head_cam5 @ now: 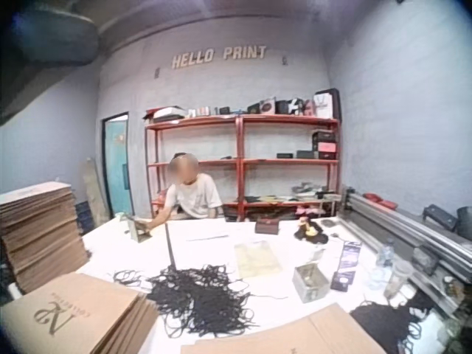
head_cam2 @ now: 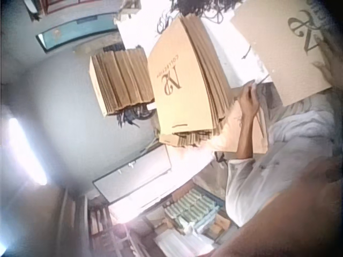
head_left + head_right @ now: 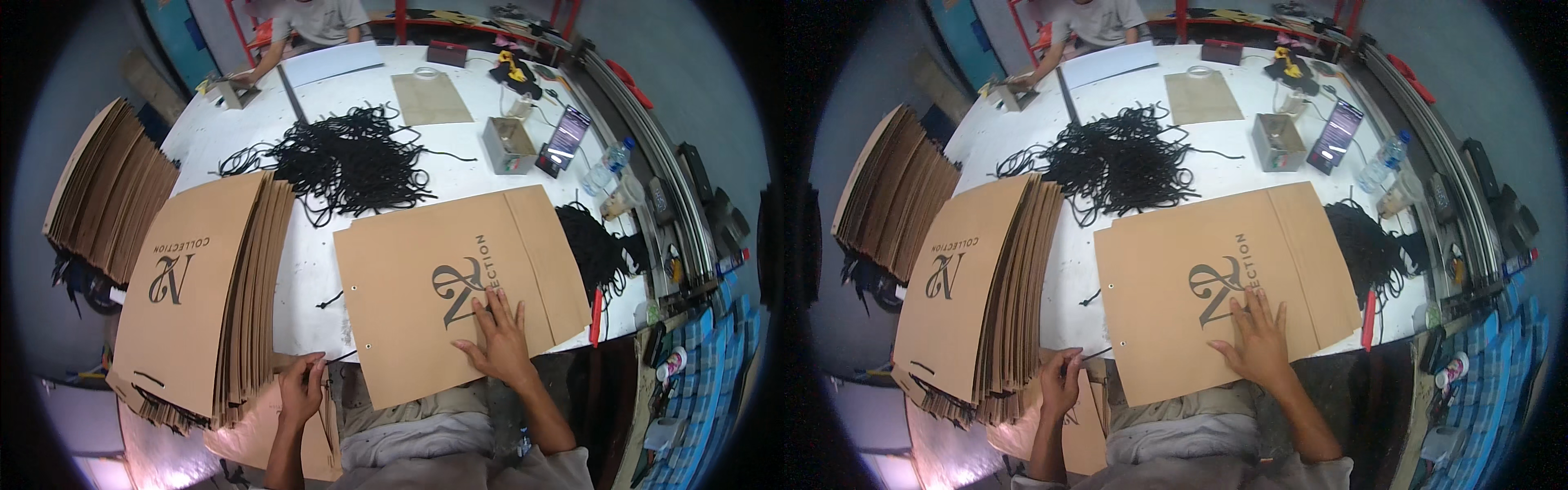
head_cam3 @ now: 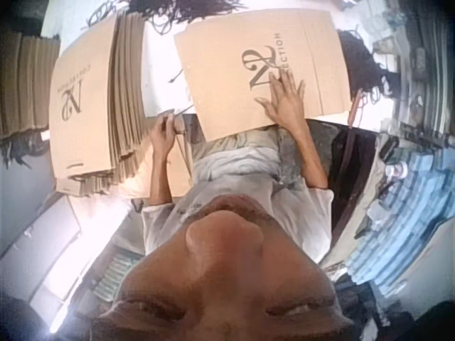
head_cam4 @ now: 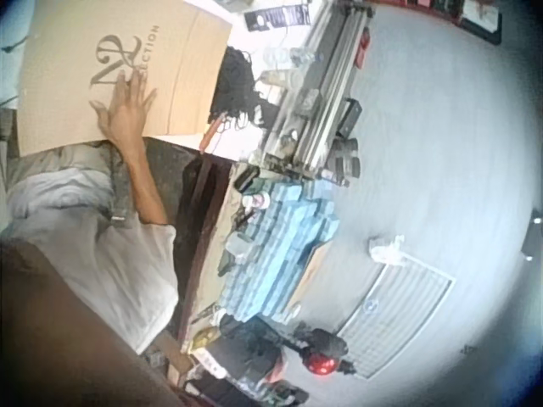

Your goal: The person threads black cords through pre-punched holes in flat cardboard paper bags, ties knots to secure the handles, and stacks the finished bags. The process is repeated for multiple bags at a workbench.

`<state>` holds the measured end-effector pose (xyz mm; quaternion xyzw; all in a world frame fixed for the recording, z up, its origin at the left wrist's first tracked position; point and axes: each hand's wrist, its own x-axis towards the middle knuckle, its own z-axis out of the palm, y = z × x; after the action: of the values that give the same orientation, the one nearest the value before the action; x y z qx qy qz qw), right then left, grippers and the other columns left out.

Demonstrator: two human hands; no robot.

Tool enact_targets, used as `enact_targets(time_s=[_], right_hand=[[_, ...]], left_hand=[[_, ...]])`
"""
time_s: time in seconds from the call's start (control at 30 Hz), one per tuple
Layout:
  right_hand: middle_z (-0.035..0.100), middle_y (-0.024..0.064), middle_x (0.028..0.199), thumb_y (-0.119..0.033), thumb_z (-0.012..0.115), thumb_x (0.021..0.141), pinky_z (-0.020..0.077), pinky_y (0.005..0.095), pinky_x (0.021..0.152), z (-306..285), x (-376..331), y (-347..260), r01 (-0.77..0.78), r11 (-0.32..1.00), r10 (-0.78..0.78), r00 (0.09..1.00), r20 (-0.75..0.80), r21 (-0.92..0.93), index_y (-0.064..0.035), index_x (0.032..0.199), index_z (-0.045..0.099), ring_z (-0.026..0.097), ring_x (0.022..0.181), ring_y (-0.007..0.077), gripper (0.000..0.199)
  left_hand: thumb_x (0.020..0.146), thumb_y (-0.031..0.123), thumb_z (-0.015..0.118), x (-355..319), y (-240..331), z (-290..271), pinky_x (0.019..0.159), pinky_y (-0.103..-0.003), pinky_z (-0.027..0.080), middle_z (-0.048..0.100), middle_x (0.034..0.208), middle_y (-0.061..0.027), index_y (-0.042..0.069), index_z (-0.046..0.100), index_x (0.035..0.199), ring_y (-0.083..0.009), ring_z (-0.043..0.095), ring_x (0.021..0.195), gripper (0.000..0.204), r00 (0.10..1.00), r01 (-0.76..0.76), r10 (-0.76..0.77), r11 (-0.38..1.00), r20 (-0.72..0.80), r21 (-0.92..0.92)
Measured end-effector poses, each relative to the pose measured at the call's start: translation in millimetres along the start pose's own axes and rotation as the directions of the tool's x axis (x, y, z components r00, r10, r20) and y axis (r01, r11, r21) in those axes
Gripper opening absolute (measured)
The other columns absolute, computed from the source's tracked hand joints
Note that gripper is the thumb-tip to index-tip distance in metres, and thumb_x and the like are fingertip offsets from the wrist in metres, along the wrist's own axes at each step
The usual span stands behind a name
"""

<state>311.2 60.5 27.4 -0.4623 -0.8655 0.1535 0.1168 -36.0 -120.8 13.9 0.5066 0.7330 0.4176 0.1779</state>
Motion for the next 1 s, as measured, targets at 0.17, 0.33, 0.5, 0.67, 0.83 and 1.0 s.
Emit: enact_targets(time_s=[0.17, 0.33, 0.5, 0.67, 0.83, 1.0], right_hand=[[0.063, 0.0264, 0.13, -0.03, 0.075, 0.09, 0.0483, 0.0478, 0.103, -34.2, 23.1, 51.8, -0.058, 0.904, 0.205, 0.929, -0.31, 0.422, 0.0027, 0.132, 0.062, 0.062, 0.122, 0.0368, 0.055], [0.071, 0.0211, 0.09, -0.018, 0.075, 0.089, 0.0533, 0.0433, 0.077, -64.7, 47.5, 194.1, -0.576, 0.805, 0.504, 0.54, -0.674, 0.14, 0.0062, 0.107, 0.069, 0.07, 0.085, 0.0361, 0.031], [0.075, 0.0238, 0.092, -0.011, 0.078, 0.084, 0.056, 0.0407, 0.081, -58.6, 46.1, 234.6, -0.629, 0.718, 0.681, 0.55, -0.483, 0.296, 0.0052, 0.096, 0.073, 0.074, 0.085, 0.0369, 0.021], [0.071, 0.0127, 0.09, 0.0, 0.067, 0.095, 0.0556, 0.0333, 0.067, -67.3, 61.1, 193.9, -0.227, 0.789, 0.607, 0.426, -0.67, 0.571, 0.0056, 0.113, 0.067, 0.074, 0.078, 0.023, 0.019], [0.067, 0.0108, 0.103, 0.0, 0.062, 0.1, 0.0594, 0.0292, 0.073, -78.0, 73.4, 103.3, 0.189, 0.549, 0.499, 0.706, -0.501, 0.814, 0.0073, 0.122, 0.063, 0.074, 0.091, 0.0239, 0.023], [0.066, 0.0114, 0.105, 0.0, 0.068, 0.096, 0.0596, 0.0315, 0.075, -46.6, 70.2, 35.4, 0.198, 0.422, 0.349, 0.865, -0.36, 0.885, 0.004, 0.125, 0.065, 0.074, 0.092, 0.0253, 0.03]], left_hand=[[0.096, 0.006, 0.069, 2.9, -1.6, 0.1, 0.061, -0.025, 0.049, 0.07, 0.079, -0.0085, -0.002, 0.072, 0.109, -0.0102, 0.062, 0.066, 0.015, 0.992, 0.104, -0.098, 0.991, 0.077, -0.078], [0.094, 0.008, 0.074, -3.7, -40.0, 8.7, 0.061, -0.023, 0.046, 0.064, 0.08, -0.0009, -0.001, 0.072, 0.107, -0.0054, 0.056, 0.068, 0.016, 0.988, 0.151, -0.142, 0.953, 0.056, -0.264], [0.092, 0.007, 0.076, -0.1, -26.9, 14.1, 0.062, -0.02, 0.042, 0.055, 0.082, 0.0028, 0.002, 0.064, 0.122, -0.0042, 0.051, 0.068, 0.032, 0.989, 0.133, -0.144, 0.967, -0.035, -0.216], [0.095, 0.006, 0.072, 11.3, -15.7, 27.5, 0.058, -0.022, 0.037, 0.05, 0.076, 0.0042, 0.001, 0.061, 0.124, -0.004, 0.043, 0.064, 0.032, 0.953, 0.075, -0.137, 0.97, -0.268, -0.229], [0.099, 0.008, 0.068, 38.5, 5.8, 45.9, 0.058, -0.022, 0.039, 0.052, 0.072, 0.0029, -0.002, 0.06, 0.121, -0.0032, 0.047, 0.064, 0.025, 0.983, 0.162, -0.18, 0.946, -0.038, -0.281], [0.098, 0.011, 0.07, 80.5, 29.2, 70.1, 0.06, -0.021, 0.041, 0.056, 0.074, 0.0015, -0.004, 0.059, 0.119, -0.0035, 0.051, 0.067, 0.027, 0.969, 0.235, -0.245, 0.877, 0.031, -0.418]])
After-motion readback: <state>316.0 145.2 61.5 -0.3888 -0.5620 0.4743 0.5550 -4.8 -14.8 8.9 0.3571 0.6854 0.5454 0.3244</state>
